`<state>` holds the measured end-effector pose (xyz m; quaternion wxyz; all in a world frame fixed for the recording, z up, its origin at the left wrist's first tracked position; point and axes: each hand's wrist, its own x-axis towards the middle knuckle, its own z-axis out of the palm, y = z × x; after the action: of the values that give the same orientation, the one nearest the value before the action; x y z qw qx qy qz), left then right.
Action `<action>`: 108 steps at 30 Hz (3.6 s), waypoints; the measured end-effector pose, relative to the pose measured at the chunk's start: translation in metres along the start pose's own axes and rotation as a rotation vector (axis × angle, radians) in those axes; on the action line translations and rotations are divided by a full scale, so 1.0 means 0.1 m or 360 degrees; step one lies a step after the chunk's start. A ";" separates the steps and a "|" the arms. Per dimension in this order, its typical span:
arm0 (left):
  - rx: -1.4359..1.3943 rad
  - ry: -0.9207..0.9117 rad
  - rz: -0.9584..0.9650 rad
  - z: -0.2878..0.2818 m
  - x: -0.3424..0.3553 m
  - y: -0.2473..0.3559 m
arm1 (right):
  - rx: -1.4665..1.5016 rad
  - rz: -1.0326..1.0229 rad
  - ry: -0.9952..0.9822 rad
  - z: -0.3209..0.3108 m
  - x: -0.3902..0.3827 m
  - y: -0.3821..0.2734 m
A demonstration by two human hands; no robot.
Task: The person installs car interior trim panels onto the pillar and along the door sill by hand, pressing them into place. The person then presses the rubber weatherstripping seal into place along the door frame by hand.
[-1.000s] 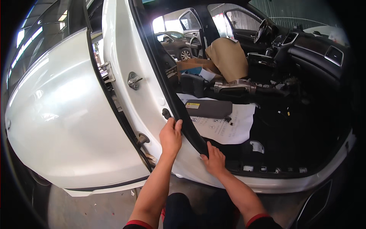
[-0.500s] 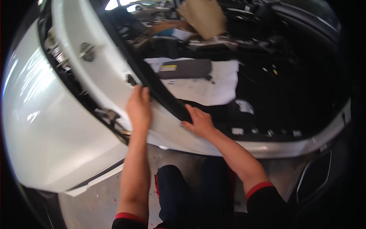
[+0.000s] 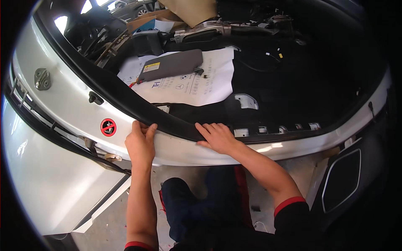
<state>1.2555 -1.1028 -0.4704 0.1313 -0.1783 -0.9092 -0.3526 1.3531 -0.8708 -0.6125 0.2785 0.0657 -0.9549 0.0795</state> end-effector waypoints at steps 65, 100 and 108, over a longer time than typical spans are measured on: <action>-0.0077 0.0040 0.0150 0.38 -0.29 -0.16 | 0.0196 0.0606 -0.1546 -0.13 0.64 0.78; -0.0354 -0.0020 -0.0389 1.37 -0.87 0.06 | -0.0208 0.0207 -0.1765 -0.02 1.06 0.82; -0.0497 0.0130 -0.0458 0.71 -0.35 -0.02 | -0.0113 0.0103 -0.1680 0.06 1.08 1.03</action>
<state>1.2785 -1.0634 -0.5355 0.0872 -0.0503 -0.8536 -0.5112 1.2422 -0.7799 -0.5706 -0.2405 0.0578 -0.9688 0.0116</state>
